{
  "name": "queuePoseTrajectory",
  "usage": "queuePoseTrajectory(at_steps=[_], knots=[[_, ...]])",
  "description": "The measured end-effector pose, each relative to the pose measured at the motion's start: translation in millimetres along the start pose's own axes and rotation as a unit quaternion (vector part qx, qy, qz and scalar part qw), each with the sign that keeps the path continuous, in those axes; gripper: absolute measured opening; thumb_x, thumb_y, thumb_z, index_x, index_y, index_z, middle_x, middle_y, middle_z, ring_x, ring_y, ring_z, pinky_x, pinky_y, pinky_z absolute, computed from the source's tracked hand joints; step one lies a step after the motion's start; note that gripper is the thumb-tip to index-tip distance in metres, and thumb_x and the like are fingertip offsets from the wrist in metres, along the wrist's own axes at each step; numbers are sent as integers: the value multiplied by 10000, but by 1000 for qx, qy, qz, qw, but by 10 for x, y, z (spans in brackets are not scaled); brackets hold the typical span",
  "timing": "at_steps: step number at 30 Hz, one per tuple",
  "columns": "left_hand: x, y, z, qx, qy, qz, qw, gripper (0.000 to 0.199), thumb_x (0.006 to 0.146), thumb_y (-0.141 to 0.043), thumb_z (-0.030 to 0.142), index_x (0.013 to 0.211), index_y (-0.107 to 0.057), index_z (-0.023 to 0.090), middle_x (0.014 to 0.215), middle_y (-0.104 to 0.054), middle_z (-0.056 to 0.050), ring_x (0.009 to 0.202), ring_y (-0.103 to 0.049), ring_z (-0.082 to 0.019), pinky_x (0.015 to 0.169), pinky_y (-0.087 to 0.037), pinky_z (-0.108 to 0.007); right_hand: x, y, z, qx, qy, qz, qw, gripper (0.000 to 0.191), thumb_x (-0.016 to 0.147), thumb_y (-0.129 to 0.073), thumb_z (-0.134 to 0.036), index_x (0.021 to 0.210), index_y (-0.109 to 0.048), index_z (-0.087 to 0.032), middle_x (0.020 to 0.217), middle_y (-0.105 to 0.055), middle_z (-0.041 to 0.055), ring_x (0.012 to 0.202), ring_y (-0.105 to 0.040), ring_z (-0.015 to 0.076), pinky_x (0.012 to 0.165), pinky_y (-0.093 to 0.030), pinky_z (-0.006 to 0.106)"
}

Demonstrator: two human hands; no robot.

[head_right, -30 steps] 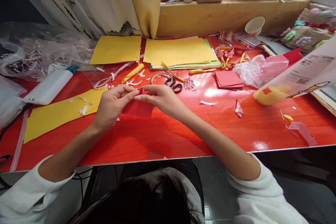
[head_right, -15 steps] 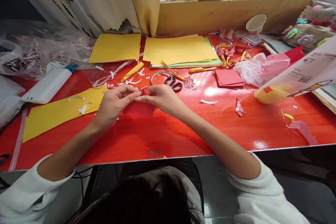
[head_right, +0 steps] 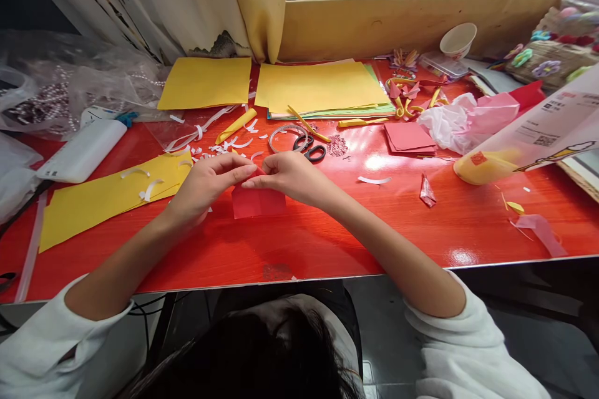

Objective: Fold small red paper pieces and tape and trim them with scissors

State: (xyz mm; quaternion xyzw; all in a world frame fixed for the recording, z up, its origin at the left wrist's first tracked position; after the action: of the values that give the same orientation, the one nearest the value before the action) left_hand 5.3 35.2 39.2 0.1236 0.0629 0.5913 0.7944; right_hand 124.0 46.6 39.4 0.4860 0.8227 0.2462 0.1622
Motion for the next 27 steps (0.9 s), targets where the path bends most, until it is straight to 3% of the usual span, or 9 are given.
queuePoseTrajectory(at_steps=[9, 18, 22, 24, 27], knots=[[-7, 37, 14, 14, -25, 27, 999, 230, 785, -583, 375, 729, -624, 156, 722, -597, -10, 705, -517, -120, 662, -397, -229, -54, -76, -58, -4, 13, -79, 997, 423, 827, -504, -537, 636, -502, -159, 564, -269, -52, 512, -253, 75, 472, -171, 251], [-2, 20, 3, 8, -20, 16, 1000, 223, 785, -590, 363, 756, -621, 144, 761, -603, -12, 741, -522, -119, 694, -401, -228, -39, -75, 15, 40, -6, -72, 997, 399, 834, -558, -414, 549, -446, -159, 547, -229, -53, 503, -207, 65, 462, -149, 249], [1, 16, -20, 15, -17, 13, 1000, 242, 782, -596, 380, 744, -613, 142, 742, -590, -6, 712, -509, -112, 666, -395, -228, 2, -74, 26, 0, 12, -72, 997, 377, 831, -559, -425, 575, -525, -150, 526, -313, -48, 486, -292, 61, 455, -203, 238], [3, 30, -21, 22, -20, 19, 999, 236, 781, -598, 374, 741, -616, 143, 725, -581, -1, 690, -497, -106, 645, -385, -225, 1, 33, -44, -42, 39, -12, 998, 321, 838, -553, -422, 672, -583, -149, 575, -448, -26, 529, -420, 80, 485, -305, 235], [5, 61, -18, 16, -22, 31, 999, 226, 784, -596, 366, 746, -612, 144, 712, -573, 6, 670, -493, -100, 641, -383, -226, -260, 349, -383, -81, 118, 215, 966, 214, 851, -553, -353, 940, -591, -162, 869, -620, 45, 744, -589, 139, 644, -464, 275]])
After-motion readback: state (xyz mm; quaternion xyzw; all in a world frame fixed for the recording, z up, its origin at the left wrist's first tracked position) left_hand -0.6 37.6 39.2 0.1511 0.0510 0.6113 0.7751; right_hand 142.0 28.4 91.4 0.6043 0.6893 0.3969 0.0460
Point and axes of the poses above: each hand's wrist, its own x-axis towards the middle knuckle, its own y-axis out of the back of the hand, z = x × y, the point moved 7 cm from there along x, towards the middle knuckle
